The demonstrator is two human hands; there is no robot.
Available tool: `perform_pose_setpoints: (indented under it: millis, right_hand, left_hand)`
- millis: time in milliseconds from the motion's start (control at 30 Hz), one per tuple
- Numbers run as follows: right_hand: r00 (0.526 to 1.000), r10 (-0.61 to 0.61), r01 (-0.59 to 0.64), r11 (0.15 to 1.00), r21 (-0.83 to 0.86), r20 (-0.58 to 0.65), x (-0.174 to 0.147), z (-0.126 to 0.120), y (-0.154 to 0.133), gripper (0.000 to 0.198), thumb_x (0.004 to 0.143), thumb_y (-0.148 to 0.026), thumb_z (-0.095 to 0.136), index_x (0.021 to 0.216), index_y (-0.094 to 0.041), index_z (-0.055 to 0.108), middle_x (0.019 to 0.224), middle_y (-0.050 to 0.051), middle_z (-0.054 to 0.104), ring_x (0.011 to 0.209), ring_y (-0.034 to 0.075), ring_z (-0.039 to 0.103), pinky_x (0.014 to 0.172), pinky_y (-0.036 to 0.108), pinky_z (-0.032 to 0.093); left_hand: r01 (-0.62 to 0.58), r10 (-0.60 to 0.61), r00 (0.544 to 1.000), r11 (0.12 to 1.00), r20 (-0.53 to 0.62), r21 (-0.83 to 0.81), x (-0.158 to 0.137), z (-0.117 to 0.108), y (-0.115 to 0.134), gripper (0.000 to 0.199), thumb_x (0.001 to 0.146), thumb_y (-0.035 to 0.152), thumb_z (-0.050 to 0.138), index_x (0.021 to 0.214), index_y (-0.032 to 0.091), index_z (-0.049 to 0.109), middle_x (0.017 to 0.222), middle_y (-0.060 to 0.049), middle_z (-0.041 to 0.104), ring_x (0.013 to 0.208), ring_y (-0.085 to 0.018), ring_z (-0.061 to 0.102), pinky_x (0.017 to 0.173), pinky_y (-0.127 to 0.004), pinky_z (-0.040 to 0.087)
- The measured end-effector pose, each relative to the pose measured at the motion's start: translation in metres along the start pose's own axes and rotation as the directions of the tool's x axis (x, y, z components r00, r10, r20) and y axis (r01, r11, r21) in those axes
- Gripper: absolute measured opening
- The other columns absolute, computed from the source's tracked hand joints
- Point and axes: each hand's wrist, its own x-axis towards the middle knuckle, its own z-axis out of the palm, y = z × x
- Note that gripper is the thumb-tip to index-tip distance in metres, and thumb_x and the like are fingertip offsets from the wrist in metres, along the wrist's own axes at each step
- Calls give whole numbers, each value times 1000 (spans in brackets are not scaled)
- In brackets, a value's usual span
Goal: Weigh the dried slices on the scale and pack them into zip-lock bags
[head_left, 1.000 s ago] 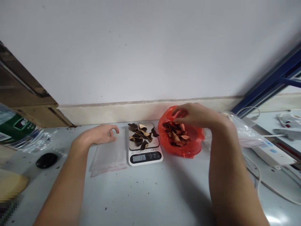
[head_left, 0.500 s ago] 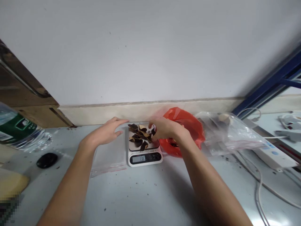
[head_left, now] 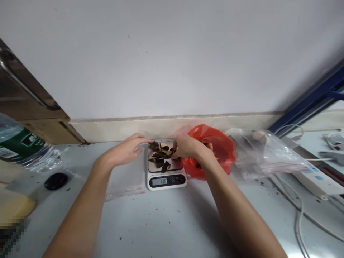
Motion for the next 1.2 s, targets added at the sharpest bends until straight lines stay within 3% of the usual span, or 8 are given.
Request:
perform_pose_setpoints:
  millis: [267,500,733,800,900,1033,1133,1200]
  right_hand:
    - [1000,12,-11,995,97,-12,4,-1,9,29,78,-13,71,105,-16,81,75,7,76,59,18,66,53,26,46]
    - [994,-80,97,961,259,-75,4,-6,26,22,77,-16,74,99,-20,78,91,3,80,79,16,71,65,21,50]
    - [956,-202,279,844,458,-211,-9,-24,72,20,73,-33,73,87,-20,72,90,3,79,83,21,72,69,27,54]
    - [962,-194,259,872,415,-192,-15,-29,86,22,73,-36,71,89,-21,74,90,4,80,84,22,72,71,29,55]
    - [985,-47,84,970,226,-166,-24,-35,96,19,73,-29,69,89,-22,77,87,3,80,83,23,72,69,29,55]
    - [959,67,-40,994,102,-274,-35,-36,83,29,77,-23,70,105,-22,78,99,5,80,83,22,73,67,28,54]
    - [943,-74,125,983,138,-325,-39,-32,59,36,81,-17,68,115,-23,76,107,4,80,89,19,73,70,24,54]
    - [947,-185,230,962,149,-263,-36,-27,43,34,80,-11,66,110,-23,77,110,3,79,94,18,72,72,21,53]
  left_hand:
    - [73,-72,997,996,-32,45,-12,-16,-7,57,94,39,37,147,26,54,149,-8,58,136,-26,54,114,-41,43]
    - [160,-160,987,986,-2,50,-18,-22,-3,62,91,46,39,148,25,55,153,-7,56,138,-26,54,114,-38,45]
    - [206,-207,978,978,23,34,-19,-21,1,62,89,45,42,147,29,56,146,-5,62,131,-26,61,109,-38,49]
    - [227,-229,972,973,50,33,-19,-21,1,63,89,46,42,148,29,55,147,-5,61,132,-25,60,111,-37,48]
    - [253,-255,962,967,98,33,-20,-22,1,65,89,48,43,150,30,52,147,-5,61,132,-25,59,112,-36,46]
    - [269,-271,954,963,128,35,-21,-23,0,67,89,49,43,153,29,50,143,-8,65,129,-27,62,110,-39,47]
    - [243,-247,959,969,141,41,-21,-23,-2,68,90,51,42,153,27,49,142,-10,65,128,-28,63,109,-40,48]
    - [213,-218,965,976,147,45,-21,-22,-3,68,90,52,41,154,27,49,142,-10,66,128,-28,63,108,-40,49]
